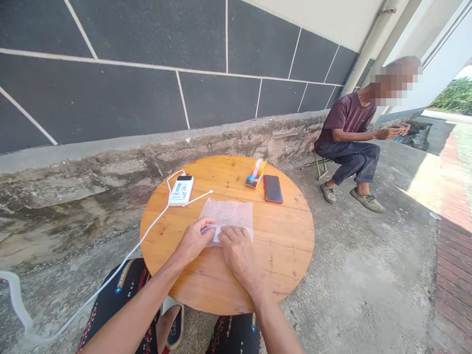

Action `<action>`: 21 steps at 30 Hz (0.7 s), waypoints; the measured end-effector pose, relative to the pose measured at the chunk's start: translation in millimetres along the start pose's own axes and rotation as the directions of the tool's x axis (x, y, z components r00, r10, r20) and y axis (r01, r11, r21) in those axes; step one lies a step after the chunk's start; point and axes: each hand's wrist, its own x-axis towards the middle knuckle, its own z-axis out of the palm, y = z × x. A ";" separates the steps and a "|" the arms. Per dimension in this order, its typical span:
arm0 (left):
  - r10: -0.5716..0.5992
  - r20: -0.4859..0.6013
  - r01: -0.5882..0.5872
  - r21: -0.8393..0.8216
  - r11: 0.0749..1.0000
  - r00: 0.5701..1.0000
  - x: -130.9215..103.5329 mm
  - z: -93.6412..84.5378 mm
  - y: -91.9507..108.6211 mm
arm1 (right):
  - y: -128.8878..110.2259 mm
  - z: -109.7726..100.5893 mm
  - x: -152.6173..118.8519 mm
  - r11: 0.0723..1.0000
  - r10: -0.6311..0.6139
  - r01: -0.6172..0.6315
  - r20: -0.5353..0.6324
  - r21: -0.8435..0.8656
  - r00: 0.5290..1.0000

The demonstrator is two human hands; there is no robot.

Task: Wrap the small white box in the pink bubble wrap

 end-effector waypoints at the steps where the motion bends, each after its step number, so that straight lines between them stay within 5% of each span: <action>1: -0.006 -0.002 0.006 0.004 1.000 1.000 -0.3 -2.2 -0.2 | 1.1 -2.1 1.3 1.000 0.003 -0.003 0.021 0.002 1.000; 13: -0.135 -0.031 0.137 0.081 0.987 0.990 -36.9 -60.0 -25.6 | 5.0 -15.6 2.6 0.998 0.006 -0.013 0.110 0.063 0.994; 17: -0.343 0.092 0.351 -0.091 0.932 0.935 -54.0 -60.7 -21.8 | 6.1 -14.2 2.4 0.997 0.008 -0.016 0.105 0.075 0.994; 21: -0.429 0.217 0.478 -0.296 0.827 0.877 -55.3 -51.6 -9.9 | 6.3 -12.0 2.3 0.998 0.010 -0.016 0.087 0.066 0.996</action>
